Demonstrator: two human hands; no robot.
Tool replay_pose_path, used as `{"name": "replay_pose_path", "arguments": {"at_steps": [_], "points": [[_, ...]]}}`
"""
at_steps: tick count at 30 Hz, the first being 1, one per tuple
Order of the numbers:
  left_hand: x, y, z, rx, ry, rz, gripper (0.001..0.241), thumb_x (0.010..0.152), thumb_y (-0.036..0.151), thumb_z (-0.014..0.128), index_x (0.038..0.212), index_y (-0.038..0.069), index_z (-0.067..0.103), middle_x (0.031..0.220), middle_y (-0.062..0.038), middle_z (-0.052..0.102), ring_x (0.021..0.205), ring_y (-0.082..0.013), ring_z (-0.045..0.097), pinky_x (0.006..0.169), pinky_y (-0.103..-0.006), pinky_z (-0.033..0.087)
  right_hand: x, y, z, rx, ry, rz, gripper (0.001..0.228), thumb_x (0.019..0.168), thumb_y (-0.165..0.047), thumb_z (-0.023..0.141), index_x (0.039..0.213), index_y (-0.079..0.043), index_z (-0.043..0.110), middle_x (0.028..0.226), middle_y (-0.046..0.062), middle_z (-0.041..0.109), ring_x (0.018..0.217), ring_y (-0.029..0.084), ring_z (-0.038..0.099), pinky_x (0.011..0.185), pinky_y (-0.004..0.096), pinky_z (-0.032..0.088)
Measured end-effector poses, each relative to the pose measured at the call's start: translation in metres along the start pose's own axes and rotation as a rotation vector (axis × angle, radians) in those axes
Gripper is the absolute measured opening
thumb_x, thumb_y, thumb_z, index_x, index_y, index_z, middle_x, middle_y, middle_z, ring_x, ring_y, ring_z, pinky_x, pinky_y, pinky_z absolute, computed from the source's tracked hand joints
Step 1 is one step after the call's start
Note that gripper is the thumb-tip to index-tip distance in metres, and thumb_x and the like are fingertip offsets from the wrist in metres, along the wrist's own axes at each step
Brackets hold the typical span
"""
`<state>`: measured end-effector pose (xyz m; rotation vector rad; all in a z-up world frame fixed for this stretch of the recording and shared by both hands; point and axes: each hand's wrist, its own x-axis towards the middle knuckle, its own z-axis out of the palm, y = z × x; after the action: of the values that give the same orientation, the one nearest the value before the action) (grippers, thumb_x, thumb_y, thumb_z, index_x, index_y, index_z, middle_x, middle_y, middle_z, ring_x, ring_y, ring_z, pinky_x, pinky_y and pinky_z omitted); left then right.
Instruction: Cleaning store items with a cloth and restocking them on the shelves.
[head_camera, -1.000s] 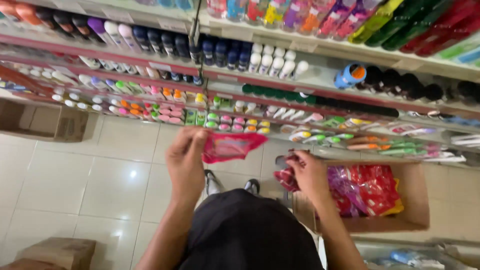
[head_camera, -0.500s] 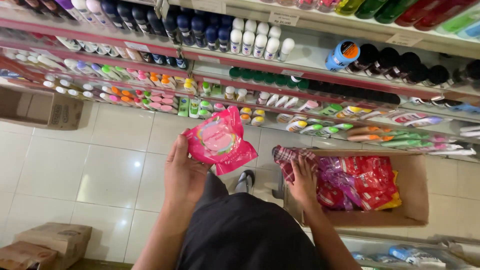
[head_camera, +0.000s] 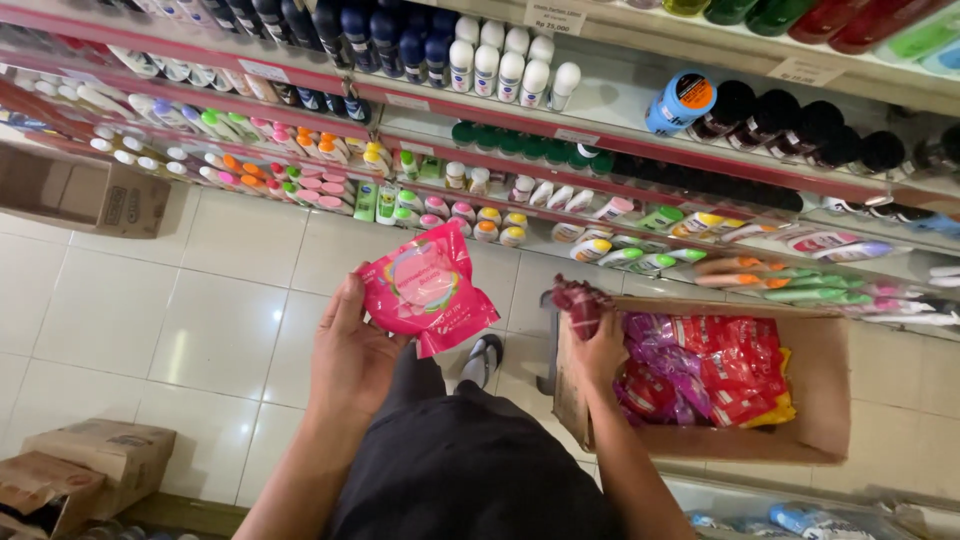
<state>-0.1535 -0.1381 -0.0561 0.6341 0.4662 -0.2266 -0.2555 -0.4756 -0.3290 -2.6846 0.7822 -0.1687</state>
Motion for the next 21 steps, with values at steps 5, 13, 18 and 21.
{"name": "replay_pose_path", "arguments": {"at_steps": [5, 13, 18, 21], "points": [[0.002, 0.000, -0.018, 0.030, -0.005, 0.016, 0.021, 0.108, 0.028, 0.060, 0.119, 0.010, 0.064, 0.115, -0.005, 0.070, 0.106, -0.0250, 0.069, 0.091, -0.0530, 0.058, -0.002, 0.000, -0.036, 0.277, 0.233, 0.432, 0.049, 0.086, -0.040, 0.081, 0.113, -0.002, 0.066, 0.111, 0.018, 0.068, 0.104, 0.037, 0.066, 0.092, 0.074, 0.037], [0.000, 0.003, 0.001, 0.080, 0.029, 0.013, 0.025, 0.104, 0.031, 0.059, 0.118, 0.012, 0.064, 0.115, -0.005, 0.072, 0.109, -0.0246, 0.070, 0.092, -0.0513, 0.057, -0.031, 0.000, -0.028, 0.058, -0.220, 0.367, 0.100, 0.082, -0.049, 0.081, 0.156, -0.011, 0.026, 0.154, 0.025, 0.033, 0.136, 0.048, 0.038, 0.103, 0.072, 0.033], [0.004, -0.002, 0.006, 0.070, 0.001, -0.012, 0.024, 0.106, 0.031, 0.060, 0.120, 0.012, 0.063, 0.116, -0.005, 0.070, 0.110, -0.0250, 0.068, 0.091, -0.0512, 0.056, -0.040, 0.019, 0.022, 0.020, -0.277, 0.226, 0.113, 0.078, -0.039, 0.081, 0.163, -0.009, 0.012, 0.159, 0.026, 0.031, 0.140, 0.052, 0.037, 0.109, 0.065, 0.037], [0.004, -0.003, 0.017, 0.064, -0.019, 0.012, 0.027, 0.103, 0.032, 0.060, 0.120, 0.011, 0.062, 0.121, -0.007, 0.070, 0.114, -0.0261, 0.069, 0.093, -0.0534, 0.057, -0.030, 0.020, 0.022, 0.175, -0.225, 0.278, 0.106, 0.081, -0.037, 0.076, 0.162, -0.006, 0.016, 0.154, 0.028, 0.041, 0.134, 0.046, 0.051, 0.111, 0.054, 0.045]]}}
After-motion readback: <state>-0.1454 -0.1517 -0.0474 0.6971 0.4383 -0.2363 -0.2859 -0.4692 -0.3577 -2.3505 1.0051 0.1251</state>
